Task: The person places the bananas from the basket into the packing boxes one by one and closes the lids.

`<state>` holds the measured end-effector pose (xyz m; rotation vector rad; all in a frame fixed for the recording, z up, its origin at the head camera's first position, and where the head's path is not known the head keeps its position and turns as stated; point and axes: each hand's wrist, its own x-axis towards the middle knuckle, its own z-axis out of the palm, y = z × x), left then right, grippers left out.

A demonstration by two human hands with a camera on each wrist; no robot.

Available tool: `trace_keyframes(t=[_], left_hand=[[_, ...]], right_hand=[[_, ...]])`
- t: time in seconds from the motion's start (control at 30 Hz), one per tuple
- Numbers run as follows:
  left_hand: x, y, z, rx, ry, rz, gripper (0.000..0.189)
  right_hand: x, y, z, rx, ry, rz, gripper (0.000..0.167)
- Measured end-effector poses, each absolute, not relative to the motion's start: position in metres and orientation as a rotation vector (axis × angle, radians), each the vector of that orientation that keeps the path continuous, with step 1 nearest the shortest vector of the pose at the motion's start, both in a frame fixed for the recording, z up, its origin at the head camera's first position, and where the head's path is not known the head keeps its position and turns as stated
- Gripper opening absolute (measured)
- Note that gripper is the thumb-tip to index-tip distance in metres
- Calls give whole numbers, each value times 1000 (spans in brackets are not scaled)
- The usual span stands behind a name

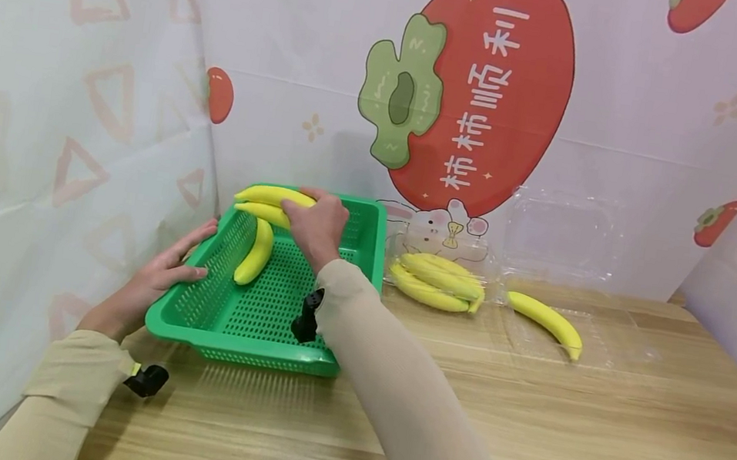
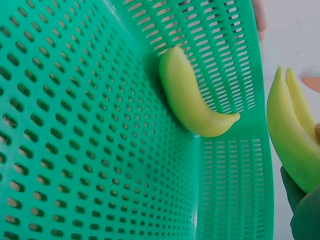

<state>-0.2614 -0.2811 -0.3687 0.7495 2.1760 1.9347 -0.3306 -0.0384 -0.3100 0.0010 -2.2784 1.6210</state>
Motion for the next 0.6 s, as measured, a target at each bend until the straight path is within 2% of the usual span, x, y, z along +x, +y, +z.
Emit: trace_keyframes(t=[0.6], left_hand=[[-260, -281, -368, 745, 2218, 1913, 74]], right_hand=[[-318, -43, -293, -1, -2263, 1647, 41]])
